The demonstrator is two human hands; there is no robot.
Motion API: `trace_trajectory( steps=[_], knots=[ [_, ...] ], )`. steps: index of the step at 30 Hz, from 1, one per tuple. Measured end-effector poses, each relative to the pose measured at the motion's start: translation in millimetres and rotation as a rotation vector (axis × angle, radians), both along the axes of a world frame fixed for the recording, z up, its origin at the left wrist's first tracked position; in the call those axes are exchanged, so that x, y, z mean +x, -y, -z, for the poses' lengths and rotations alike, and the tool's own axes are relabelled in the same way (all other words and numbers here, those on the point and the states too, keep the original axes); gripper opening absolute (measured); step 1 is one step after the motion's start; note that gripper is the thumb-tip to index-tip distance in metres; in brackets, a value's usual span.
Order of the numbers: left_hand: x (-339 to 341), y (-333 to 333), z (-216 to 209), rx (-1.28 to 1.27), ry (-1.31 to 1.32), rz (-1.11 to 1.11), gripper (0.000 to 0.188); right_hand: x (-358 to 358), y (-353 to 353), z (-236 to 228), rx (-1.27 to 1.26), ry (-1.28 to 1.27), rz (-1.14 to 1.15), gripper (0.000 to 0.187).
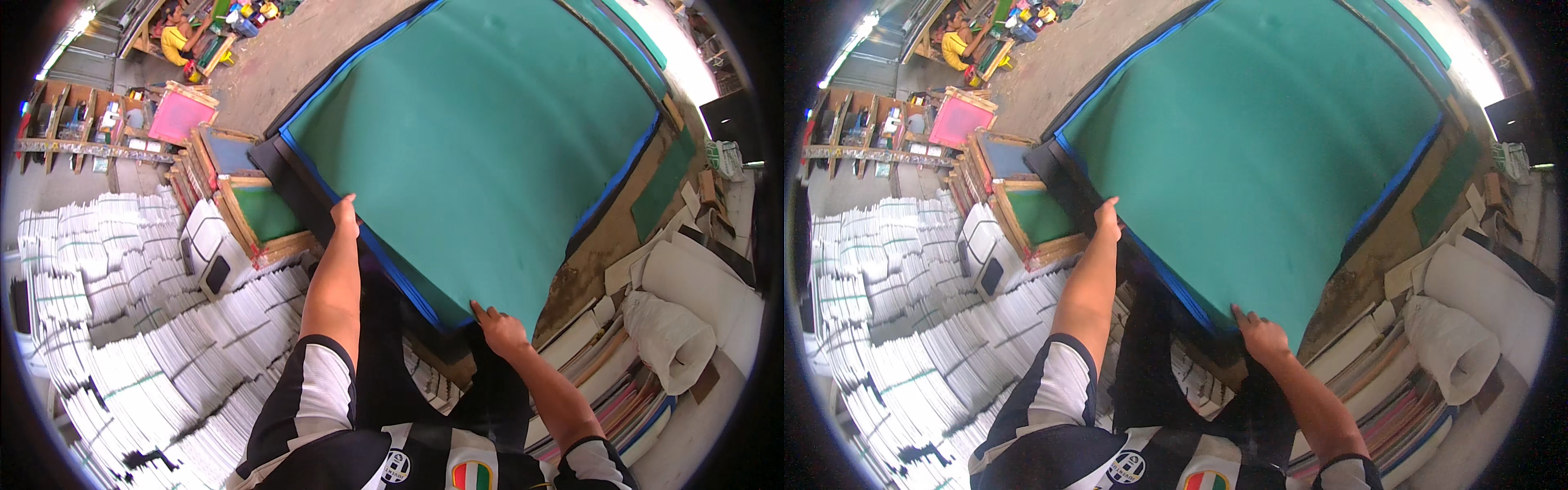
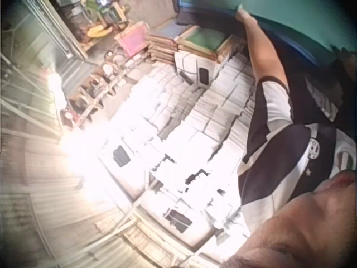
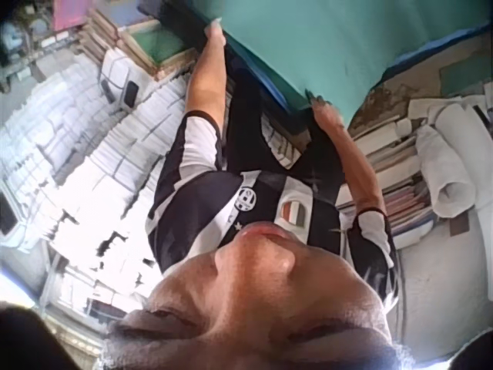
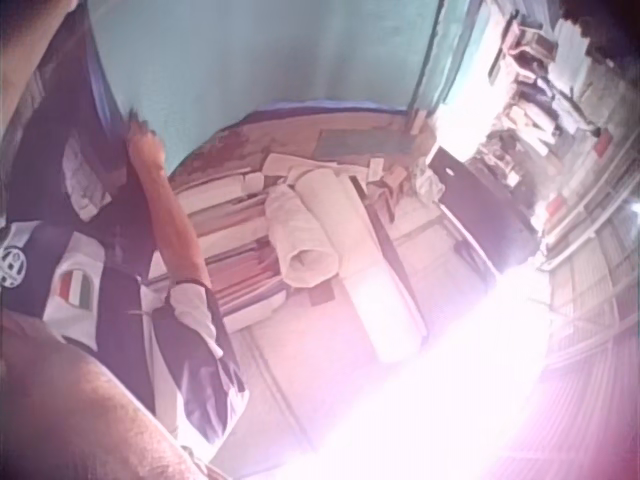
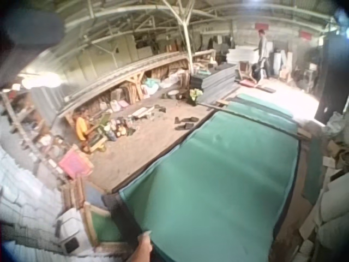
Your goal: The person cuts a large green fabric sheet on a table using a utility knife and a wooden straightedge. They measure, align, and trim the fabric edges, then fold and smooth the material on the work surface.
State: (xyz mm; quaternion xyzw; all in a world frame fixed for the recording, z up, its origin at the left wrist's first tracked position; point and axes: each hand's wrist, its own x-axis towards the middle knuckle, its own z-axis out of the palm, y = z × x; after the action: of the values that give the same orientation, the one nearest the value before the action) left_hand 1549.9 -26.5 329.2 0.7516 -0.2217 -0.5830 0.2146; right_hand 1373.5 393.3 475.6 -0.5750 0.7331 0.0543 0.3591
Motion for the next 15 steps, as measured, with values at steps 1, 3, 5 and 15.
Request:
trace_trajectory(
  steps=[1, 3, 5, 15],
  knots=[
    [11, 14, 34, -0.193, -0.105, 0.041, 0.041, -3, 1, -8, 0.011, -0.002, 0.033, 0.060],
    [85, 56, 98, -0.622, -0.266, 0.070, 0.048, -14, 7, -15, -0.013, 0.024, 0.019, 0.058],
    [73, 71, 79, -0.704, -0.053, 0.329, 0.047, -23, 13, -31, 0.046, -0.014, 0.106, 0.057],
    [26, 226, 61, -1.067, 0.395, 1.037, 0.029, -21, 67, -54, -0.026, -0.358, 0.374, 0.040]
  ],
)
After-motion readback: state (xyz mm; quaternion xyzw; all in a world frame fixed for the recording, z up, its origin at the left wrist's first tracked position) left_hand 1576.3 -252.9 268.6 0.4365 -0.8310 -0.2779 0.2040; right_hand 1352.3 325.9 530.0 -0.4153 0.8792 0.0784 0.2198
